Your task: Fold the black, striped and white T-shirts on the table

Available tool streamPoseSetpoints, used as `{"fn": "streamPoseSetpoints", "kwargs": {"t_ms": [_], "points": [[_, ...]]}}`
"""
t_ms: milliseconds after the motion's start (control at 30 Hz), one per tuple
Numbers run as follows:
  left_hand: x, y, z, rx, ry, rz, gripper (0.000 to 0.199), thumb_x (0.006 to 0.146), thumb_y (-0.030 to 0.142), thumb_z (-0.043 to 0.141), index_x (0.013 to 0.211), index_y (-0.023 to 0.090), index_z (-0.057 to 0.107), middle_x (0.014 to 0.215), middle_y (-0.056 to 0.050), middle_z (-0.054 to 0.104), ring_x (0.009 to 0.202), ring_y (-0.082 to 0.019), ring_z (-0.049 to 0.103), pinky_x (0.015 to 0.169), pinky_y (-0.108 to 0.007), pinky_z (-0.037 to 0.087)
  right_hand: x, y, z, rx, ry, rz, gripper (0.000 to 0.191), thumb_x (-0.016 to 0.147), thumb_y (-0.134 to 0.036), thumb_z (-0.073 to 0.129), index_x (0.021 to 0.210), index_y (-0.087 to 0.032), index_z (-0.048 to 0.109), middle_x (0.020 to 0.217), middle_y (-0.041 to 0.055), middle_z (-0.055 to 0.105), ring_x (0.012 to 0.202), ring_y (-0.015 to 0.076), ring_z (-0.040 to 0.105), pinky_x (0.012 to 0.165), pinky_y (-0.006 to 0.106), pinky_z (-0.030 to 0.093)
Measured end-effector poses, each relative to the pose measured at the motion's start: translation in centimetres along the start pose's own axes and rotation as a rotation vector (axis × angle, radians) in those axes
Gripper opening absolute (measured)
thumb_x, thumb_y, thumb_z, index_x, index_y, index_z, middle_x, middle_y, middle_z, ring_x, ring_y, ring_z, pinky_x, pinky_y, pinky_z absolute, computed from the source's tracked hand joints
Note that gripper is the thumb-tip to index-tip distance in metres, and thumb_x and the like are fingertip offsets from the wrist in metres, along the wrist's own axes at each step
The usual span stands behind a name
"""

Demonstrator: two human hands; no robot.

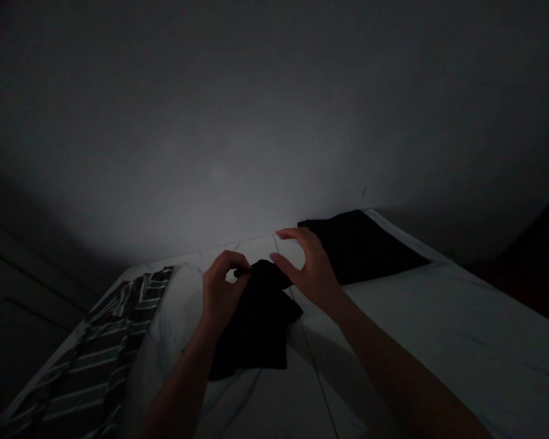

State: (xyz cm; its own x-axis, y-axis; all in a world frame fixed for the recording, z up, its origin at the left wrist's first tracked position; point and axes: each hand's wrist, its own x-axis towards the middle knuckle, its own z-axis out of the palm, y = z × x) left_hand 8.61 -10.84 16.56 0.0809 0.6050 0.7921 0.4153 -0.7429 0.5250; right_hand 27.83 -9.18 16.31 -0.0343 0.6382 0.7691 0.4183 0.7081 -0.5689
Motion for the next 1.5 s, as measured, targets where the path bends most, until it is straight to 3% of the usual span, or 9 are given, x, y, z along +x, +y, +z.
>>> {"fn": "streamPoseSetpoints", "kwargs": {"t_ms": [133, 267, 433, 567, 800, 1000, 1100, 1233, 1500], "points": [[-0.4, 0.0, 0.3, -0.076, 0.008, -0.107, 0.018, 0.072, 0.004, 0.064, 0.079, 0.020, 0.063, 0.077, 0.002, 0.063, 0.073, -0.012, 0.059, 0.068, -0.023, 0.048, -0.9, -1.0, 0.9, 0.142, -0.299, 0.057, 0.023, 0.081, -0.029, 0.071, 0.103, -0.024, 0.066, 0.100, 0.0043, 0.069, 0.091, 0.0203, 0.067, 0.084, 0.036, 0.055], [-0.4, 0.0, 0.2, -0.150, -0.028, -0.262, 0.018, 0.071, 0.010, 0.071, 0.083, 0.020, 0.063, 0.079, 0.001, 0.064, 0.073, -0.012, 0.060, 0.070, -0.025, 0.049, -1.0, -0.5, 1.2, 0.150, -0.221, 0.088, 0.012, 0.079, -0.013, 0.060, 0.084, -0.023, 0.065, 0.083, 0.0013, 0.066, 0.077, 0.0168, 0.065, 0.072, 0.032, 0.053], [0.2, -0.3, 0.0, -0.206, -0.256, -0.421, 0.033, 0.064, 0.015, 0.078, 0.093, 0.020, 0.062, 0.084, 0.000, 0.064, 0.075, -0.012, 0.058, 0.069, -0.024, 0.047, -0.5, -0.9, 0.6, 0.142, -0.104, -0.055, 0.020, 0.074, -0.008, 0.055, 0.085, -0.024, 0.059, 0.093, 0.0041, 0.065, 0.092, 0.0208, 0.062, 0.085, 0.039, 0.050], [0.2, -1.4, 0.3, -0.351, -0.451, -0.537, 0.030, 0.067, 0.019, 0.076, 0.091, 0.019, 0.059, 0.088, -0.001, 0.065, 0.081, -0.014, 0.061, 0.075, -0.027, 0.048, -0.4, -0.4, 0.5, 0.191, -0.169, 0.017, 0.022, 0.074, -0.008, 0.050, 0.088, -0.025, 0.048, 0.093, 0.0035, 0.064, 0.088, 0.0193, 0.061, 0.082, 0.036, 0.048], [-0.1, -2.4, 0.0, -0.636, -0.521, -0.620, 0.039, 0.061, 0.032, 0.084, 0.075, 0.019, 0.051, 0.077, 0.002, 0.059, 0.072, -0.011, 0.058, 0.068, -0.025, 0.047, 0.1, 0.5, -0.2, 0.133, -0.340, 0.012, 0.029, 0.084, -0.035, 0.064, 0.071, -0.024, 0.040, 0.069, -0.0037, 0.048, 0.063, 0.0130, 0.043, 0.059, 0.026, 0.036], [0.5, -3.1, -1.1, -0.525, -0.383, -0.507, 0.024, 0.061, 0.021, 0.080, 0.075, 0.018, 0.061, 0.074, 0.002, 0.060, 0.069, -0.010, 0.056, 0.066, -0.023, 0.047, 0.8, -0.9, -2.3, 0.137, -0.489, 0.008, 0.045, 0.065, -0.051, 0.084, 0.078, -0.023, 0.052, 0.078, -0.0021, 0.055, 0.070, 0.0141, 0.049, 0.063, 0.026, 0.040], [0.8, -2.4, -1.4, -0.409, -0.288, -0.432, 0.013, 0.066, 0.017, 0.070, 0.078, 0.018, 0.066, 0.077, 0.000, 0.064, 0.074, -0.013, 0.060, 0.073, -0.026, 0.050, 0.7, -1.2, -2.6, 0.144, -0.508, 0.003, 0.039, 0.074, -0.055, 0.077, 0.089, -0.023, 0.059, 0.079, -0.0007, 0.057, 0.071, 0.0151, 0.053, 0.066, 0.027, 0.043], [0.8, -0.9, -1.3, -0.402, -0.208, -0.327, 0.006, 0.068, 0.013, 0.067, 0.070, 0.019, 0.065, 0.076, -0.001, 0.063, 0.075, -0.013, 0.060, 0.074, -0.026, 0.050, 0.3, -1.0, -1.8, 0.060, -0.429, 0.022, 0.022, 0.092, -0.043, 0.059, 0.100, -0.024, 0.065, 0.083, 0.0012, 0.062, 0.074, 0.0158, 0.057, 0.071, 0.030, 0.046], [0.2, -0.1, -0.2, -0.405, -0.195, -0.336, 0.009, 0.069, 0.013, 0.065, 0.075, 0.019, 0.061, 0.080, -0.002, 0.064, 0.078, -0.013, 0.060, 0.075, -0.026, 0.051, -0.2, -1.3, -0.6, 0.070, -0.456, 0.037, 0.010, 0.083, -0.032, 0.071, 0.089, -0.025, 0.070, 0.082, 0.0015, 0.068, 0.076, 0.0178, 0.061, 0.073, 0.033, 0.049]]}}
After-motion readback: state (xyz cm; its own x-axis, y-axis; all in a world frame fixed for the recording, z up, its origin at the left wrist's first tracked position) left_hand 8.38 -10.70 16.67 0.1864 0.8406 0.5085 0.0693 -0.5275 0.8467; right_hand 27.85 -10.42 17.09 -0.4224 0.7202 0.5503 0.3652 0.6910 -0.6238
